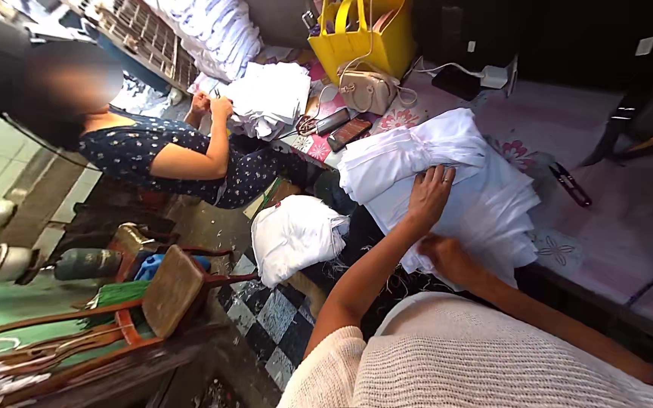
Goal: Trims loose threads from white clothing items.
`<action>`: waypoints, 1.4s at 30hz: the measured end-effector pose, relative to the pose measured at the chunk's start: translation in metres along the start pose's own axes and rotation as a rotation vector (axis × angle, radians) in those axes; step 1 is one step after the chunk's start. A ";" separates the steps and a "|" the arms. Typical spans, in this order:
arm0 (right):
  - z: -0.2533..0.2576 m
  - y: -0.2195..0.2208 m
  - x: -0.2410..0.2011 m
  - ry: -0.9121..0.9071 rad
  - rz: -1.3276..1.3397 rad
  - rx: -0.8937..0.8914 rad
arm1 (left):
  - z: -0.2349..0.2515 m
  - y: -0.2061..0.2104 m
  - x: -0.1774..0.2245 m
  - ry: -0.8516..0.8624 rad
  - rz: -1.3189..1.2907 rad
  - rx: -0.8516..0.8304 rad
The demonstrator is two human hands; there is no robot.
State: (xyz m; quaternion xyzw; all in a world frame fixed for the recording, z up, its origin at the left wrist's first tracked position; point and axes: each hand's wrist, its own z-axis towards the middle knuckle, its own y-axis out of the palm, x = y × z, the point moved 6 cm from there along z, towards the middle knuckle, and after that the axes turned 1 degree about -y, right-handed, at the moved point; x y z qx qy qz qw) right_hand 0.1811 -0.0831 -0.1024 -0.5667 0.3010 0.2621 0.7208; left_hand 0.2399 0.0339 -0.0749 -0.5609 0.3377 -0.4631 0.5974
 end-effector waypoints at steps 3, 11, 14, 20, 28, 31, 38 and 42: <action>-0.015 0.020 -0.028 -0.184 0.187 -0.223 | -0.026 -0.005 -0.012 0.028 -0.126 0.101; -0.036 -0.077 0.042 0.074 -0.124 0.102 | -0.203 0.067 -0.039 -0.924 -1.200 0.257; -0.031 -0.070 0.047 0.062 -0.166 0.070 | -0.227 0.062 -0.047 -0.983 -1.295 0.197; -0.040 -0.055 0.038 0.092 -0.161 0.052 | -0.249 0.004 -0.055 -0.844 -1.145 0.208; -0.042 0.004 0.019 0.034 -0.147 0.082 | -0.220 0.031 -0.017 -0.394 -0.870 0.207; -0.046 0.021 0.019 -0.009 -0.144 0.114 | -0.208 0.064 0.002 -0.250 -0.810 0.152; -0.101 0.021 0.020 0.153 -0.044 -0.345 | -0.239 0.053 -0.003 -0.271 -0.852 -0.430; -0.113 -0.018 0.022 0.234 -0.094 -0.292 | -0.225 0.023 -0.034 -0.586 -0.985 -0.087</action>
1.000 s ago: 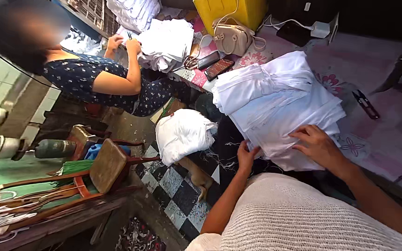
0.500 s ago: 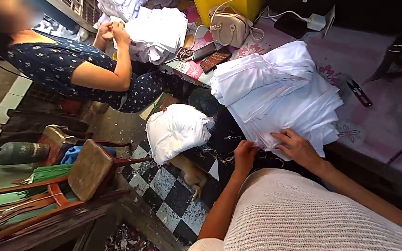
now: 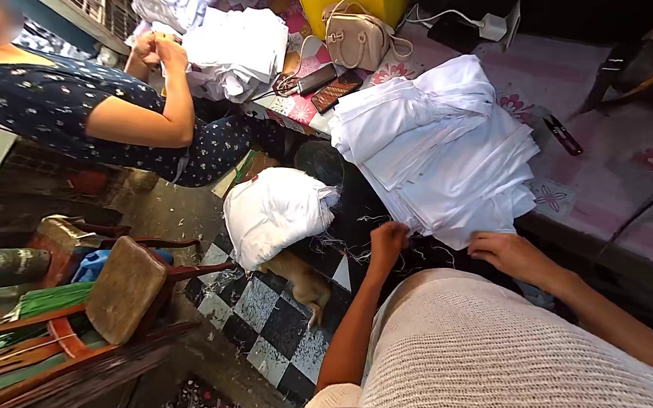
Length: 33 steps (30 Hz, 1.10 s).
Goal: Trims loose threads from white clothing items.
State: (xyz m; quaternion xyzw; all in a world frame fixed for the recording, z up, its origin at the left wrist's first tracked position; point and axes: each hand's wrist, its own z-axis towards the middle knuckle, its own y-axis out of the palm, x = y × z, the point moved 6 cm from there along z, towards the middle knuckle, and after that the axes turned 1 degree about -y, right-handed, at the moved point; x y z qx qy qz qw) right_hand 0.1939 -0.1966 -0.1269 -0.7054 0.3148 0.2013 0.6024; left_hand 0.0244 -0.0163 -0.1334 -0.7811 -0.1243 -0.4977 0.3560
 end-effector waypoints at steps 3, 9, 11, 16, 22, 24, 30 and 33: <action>-0.011 -0.021 0.004 0.163 -0.108 -0.191 | 0.043 0.002 -0.006 -0.058 -0.211 0.181; -0.059 -0.043 0.055 0.618 -0.082 -0.298 | 0.044 0.005 -0.016 -0.116 -0.468 0.118; -0.067 -0.042 0.077 0.676 0.095 -0.100 | 0.021 -0.006 -0.026 -0.146 -0.406 0.081; -0.050 -0.021 0.080 0.670 0.484 0.069 | -0.030 -0.040 -0.038 -0.276 -0.144 -0.051; -0.078 -0.024 0.062 0.537 0.161 -0.160 | -0.039 -0.021 -0.017 -0.241 -0.028 -0.202; -0.091 -0.020 0.052 0.492 0.058 -0.286 | -0.032 -0.001 -0.009 -0.183 -0.060 -0.285; -0.133 0.020 0.082 0.670 -0.304 -0.529 | -0.018 -0.058 -0.003 -0.224 -0.092 -0.035; -0.125 0.014 0.089 0.695 -0.293 -0.410 | -0.018 -0.111 -0.025 -0.281 -0.131 0.195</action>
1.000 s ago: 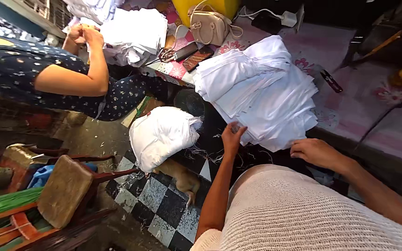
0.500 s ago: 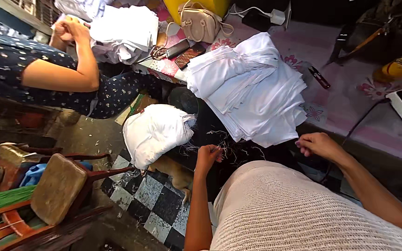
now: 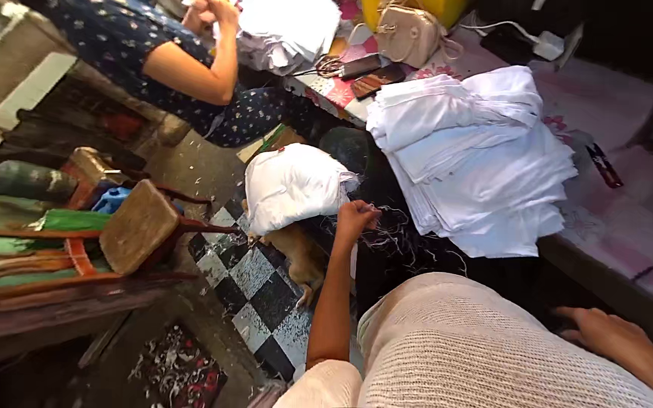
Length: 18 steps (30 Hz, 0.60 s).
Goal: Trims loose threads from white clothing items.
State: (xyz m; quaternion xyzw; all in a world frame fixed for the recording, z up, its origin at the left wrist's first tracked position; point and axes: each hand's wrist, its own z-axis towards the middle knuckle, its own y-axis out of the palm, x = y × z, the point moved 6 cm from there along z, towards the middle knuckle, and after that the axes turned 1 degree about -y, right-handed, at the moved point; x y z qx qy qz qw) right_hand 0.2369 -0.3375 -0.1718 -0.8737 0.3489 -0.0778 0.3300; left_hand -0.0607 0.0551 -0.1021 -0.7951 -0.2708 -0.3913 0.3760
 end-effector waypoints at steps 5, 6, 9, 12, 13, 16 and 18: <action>0.006 -0.056 -0.047 -0.077 0.050 0.103 | 0.020 -0.013 0.008 0.163 0.016 0.140; 0.004 -0.068 -0.058 -0.106 0.063 0.139 | 0.022 0.006 0.011 0.242 0.077 0.078; 0.002 -0.094 -0.089 -0.174 0.069 0.266 | 0.016 0.086 0.009 0.497 0.240 -0.100; 0.009 -0.099 -0.109 -0.205 0.015 0.239 | 0.018 0.145 -0.012 0.521 0.314 -0.208; 0.010 -0.100 -0.115 -0.213 0.004 0.213 | 0.019 0.151 -0.015 0.543 0.296 -0.219; 0.011 -0.099 -0.123 -0.243 -0.012 0.143 | 0.016 0.119 -0.005 0.636 0.125 -0.137; 0.011 -0.100 -0.124 -0.261 -0.020 0.105 | 0.008 0.084 -0.003 0.624 0.108 -0.064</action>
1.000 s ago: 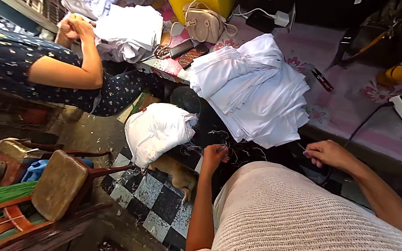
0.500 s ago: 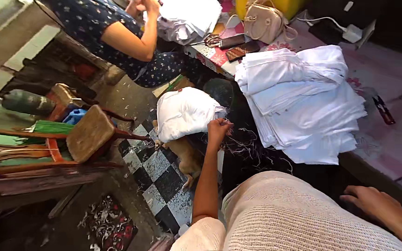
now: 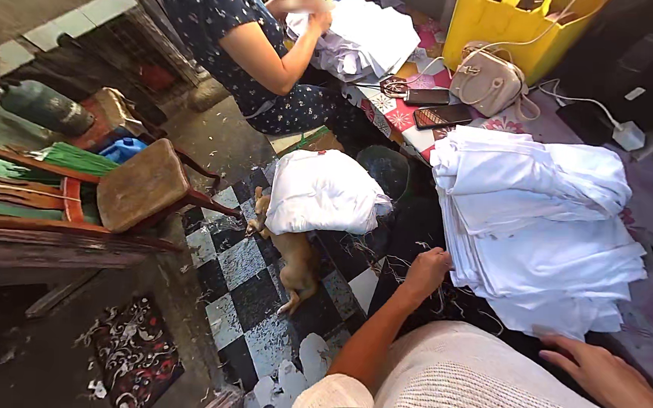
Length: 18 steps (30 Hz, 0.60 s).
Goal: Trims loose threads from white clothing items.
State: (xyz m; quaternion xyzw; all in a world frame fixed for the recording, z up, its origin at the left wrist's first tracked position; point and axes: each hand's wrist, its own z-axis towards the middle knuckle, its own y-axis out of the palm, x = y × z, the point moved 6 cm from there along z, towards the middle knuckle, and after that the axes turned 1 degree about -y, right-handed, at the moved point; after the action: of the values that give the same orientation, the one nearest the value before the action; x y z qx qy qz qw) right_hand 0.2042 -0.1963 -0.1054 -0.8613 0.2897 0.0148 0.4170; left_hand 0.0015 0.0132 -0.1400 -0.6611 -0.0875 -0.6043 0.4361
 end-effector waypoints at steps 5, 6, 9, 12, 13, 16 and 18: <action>0.012 -0.005 0.002 -0.020 -0.035 -0.039 | -0.046 0.003 -0.011 -0.010 0.378 -0.242; 0.017 -0.006 0.003 -0.030 -0.044 -0.034 | -0.052 0.008 -0.013 0.040 0.459 -0.221; 0.026 -0.016 -0.001 -0.059 -0.047 0.014 | -0.043 0.002 -0.019 0.224 0.435 -0.088; 0.027 -0.028 -0.008 -0.080 -0.030 0.061 | 0.003 -0.037 -0.032 0.162 0.231 -0.107; 0.026 -0.031 -0.009 -0.083 -0.022 0.070 | 0.024 -0.054 -0.037 0.119 0.211 -0.077; 0.025 -0.040 -0.010 -0.105 0.017 0.084 | 0.084 -0.105 -0.051 -0.066 0.287 0.041; 0.023 -0.046 -0.009 -0.114 0.057 0.092 | 0.112 -0.127 -0.048 -0.293 0.406 -0.003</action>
State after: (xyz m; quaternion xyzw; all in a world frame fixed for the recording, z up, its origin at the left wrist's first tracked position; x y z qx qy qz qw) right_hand 0.2251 -0.1527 -0.0858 -0.8303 0.2904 0.0625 0.4716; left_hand -0.0110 0.1861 -0.1100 -0.7463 -0.0143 -0.4020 0.5303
